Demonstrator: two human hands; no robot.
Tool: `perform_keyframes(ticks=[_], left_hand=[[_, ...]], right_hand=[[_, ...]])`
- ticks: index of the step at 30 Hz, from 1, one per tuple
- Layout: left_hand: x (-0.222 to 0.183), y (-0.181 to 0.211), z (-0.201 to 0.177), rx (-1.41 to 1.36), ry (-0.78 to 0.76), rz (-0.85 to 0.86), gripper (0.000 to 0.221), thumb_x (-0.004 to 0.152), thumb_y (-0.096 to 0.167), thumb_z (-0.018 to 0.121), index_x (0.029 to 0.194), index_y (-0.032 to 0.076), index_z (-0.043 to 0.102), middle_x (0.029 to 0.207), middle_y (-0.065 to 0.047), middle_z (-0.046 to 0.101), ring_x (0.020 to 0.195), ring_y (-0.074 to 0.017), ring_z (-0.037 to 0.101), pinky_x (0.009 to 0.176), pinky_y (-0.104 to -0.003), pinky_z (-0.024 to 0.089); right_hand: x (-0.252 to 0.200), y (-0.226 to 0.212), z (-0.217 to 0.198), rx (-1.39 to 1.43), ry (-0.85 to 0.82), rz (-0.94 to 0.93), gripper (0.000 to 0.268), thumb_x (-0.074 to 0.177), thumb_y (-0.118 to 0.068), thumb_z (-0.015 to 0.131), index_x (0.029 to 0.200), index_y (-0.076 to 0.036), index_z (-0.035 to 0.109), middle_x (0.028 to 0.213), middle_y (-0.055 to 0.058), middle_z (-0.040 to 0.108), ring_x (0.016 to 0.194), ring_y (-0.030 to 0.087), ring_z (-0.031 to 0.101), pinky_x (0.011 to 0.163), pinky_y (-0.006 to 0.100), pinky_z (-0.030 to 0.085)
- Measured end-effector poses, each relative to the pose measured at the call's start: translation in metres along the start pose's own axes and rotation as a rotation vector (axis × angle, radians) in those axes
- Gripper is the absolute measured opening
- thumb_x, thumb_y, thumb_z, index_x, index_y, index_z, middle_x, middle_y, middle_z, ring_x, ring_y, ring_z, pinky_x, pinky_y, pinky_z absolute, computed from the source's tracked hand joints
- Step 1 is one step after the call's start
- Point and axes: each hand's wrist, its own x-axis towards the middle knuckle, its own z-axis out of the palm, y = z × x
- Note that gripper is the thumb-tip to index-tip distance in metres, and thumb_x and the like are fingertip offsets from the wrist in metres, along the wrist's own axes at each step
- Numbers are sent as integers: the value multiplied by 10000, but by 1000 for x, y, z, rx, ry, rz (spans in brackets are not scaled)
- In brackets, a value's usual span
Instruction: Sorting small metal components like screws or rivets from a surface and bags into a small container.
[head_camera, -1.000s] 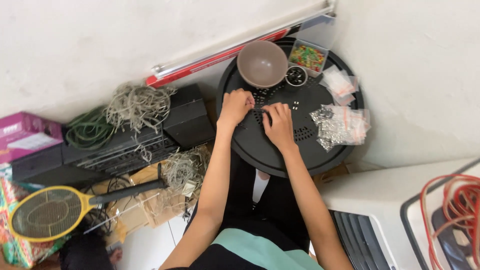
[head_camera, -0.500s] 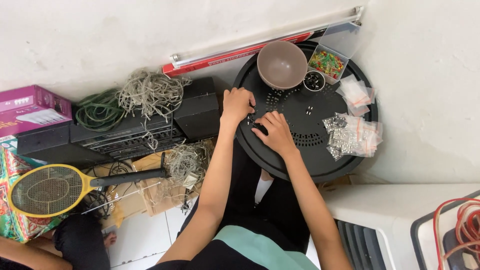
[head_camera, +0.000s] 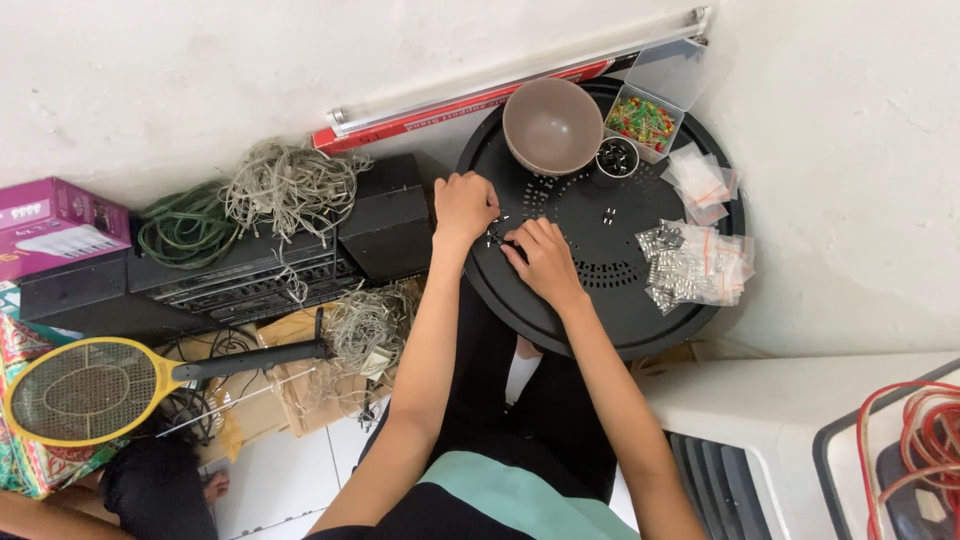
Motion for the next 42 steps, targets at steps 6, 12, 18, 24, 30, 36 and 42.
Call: perform_keyframes(ticks=[6,12,18,24,30,36,42], left_hand=[[-4,10,-5,-6,93,4,126,767,160,759,660,220,734,731,-57,637,757,-286,611,726,-387,372],[-4,11,-5,16,91,55,44,821,193,753,786,176,774,855,-81,665,858,-286,612,773,-389,375],[-13,18,-18,18,-26,51,192,755,247,872,896,198,751,968,-56,664,979,-277,593,848,-411,368],[-7,21,4,87,59,12,186,743,253,868,771,186,696,898,-47,630,926,-264,570,814,-419,352],[-11,27,7,23,191,51,193,807,284,831,823,177,671,816,-22,623,891,-249,597,813,-404,381],[-20,43,8,-100,329,123,159,902,327,734,903,204,633,725,19,607,788,-210,626,756,-371,405],[-26,70,11,-279,386,189,183,983,313,670,891,157,644,683,15,575,721,-189,597,685,-330,406]], right_hand=[[2,-2,0,-7,-4,19,132,908,-122,789,1000,-119,695,817,-3,552,842,196,558,733,326,442],[2,0,2,-6,8,13,133,912,-106,777,997,-106,674,805,8,530,822,209,554,727,340,452],[4,-2,0,10,8,20,123,922,-99,767,990,-90,665,798,17,524,804,218,554,714,347,453],[5,-3,-2,22,17,23,121,927,-85,757,1005,-76,665,792,35,538,800,226,575,724,350,465],[2,-1,-3,49,58,61,116,949,-97,742,1025,-73,657,759,38,599,755,223,611,714,338,495],[1,9,-12,8,163,129,108,956,-125,742,986,-72,652,745,39,649,724,205,620,720,328,522],[-7,27,-23,-67,398,255,92,963,-60,713,979,-66,623,772,37,615,718,186,606,705,321,501]])
